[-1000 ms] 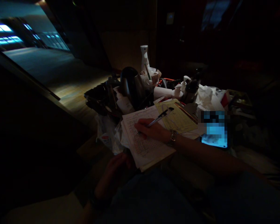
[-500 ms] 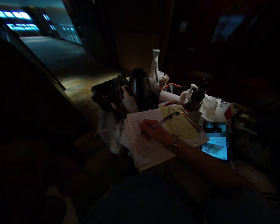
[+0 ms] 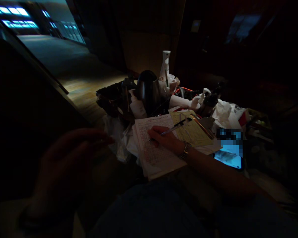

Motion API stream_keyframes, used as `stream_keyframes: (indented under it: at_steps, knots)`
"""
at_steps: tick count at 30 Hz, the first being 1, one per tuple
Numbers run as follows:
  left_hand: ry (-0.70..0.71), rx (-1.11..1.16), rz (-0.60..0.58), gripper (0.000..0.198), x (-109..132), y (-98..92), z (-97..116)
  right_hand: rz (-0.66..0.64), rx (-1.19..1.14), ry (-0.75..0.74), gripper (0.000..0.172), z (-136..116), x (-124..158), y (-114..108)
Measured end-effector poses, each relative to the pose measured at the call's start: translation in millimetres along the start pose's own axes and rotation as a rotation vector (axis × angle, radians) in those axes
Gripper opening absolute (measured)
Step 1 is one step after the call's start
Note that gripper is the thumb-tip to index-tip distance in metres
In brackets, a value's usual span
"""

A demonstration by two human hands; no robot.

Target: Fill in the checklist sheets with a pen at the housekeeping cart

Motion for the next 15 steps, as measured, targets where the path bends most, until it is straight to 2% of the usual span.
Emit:
stream_keyframes:
  at_steps: [2, 5, 7, 9, 12, 15]
  knots:
    - [-0.127, -0.019, -0.053, 0.041, 0, 13.1, -37, 0.012, 0.003, 0.009, 0.048, -2, 0, 0]
    - [-0.485, 0.133, -0.182, 0.049, 3, 28.5, -101, 0.027, 0.004, 0.019, 0.047, -4, 0, 0]
    - [-0.570, 0.224, -0.303, 0.049, 6, 40.3, -123, 0.033, 0.005, 0.016, 0.047, -5, 0, 0]
    - [-0.566, 0.273, -0.371, 0.048, 7, 52.2, -130, 0.038, 0.009, 0.015, 0.047, -4, 0, 0]
    - [-0.558, 0.292, -0.344, 0.053, 5, 65.3, -127, 0.038, 0.009, 0.024, 0.048, -2, 1, 0]
    - [-0.563, 0.293, -0.305, 0.057, 2, 70.5, -125, 0.037, -0.009, 0.024, 0.050, -3, 0, 0]
Point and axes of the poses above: each hand's wrist, its own x-axis away from the middle knuckle, its own y-axis out of the palm, z = x × y, the point moved 3 cm from there along -x, towards the middle knuckle, and after that the axes turned 4 degrees about -y, right-handed, at the moved point
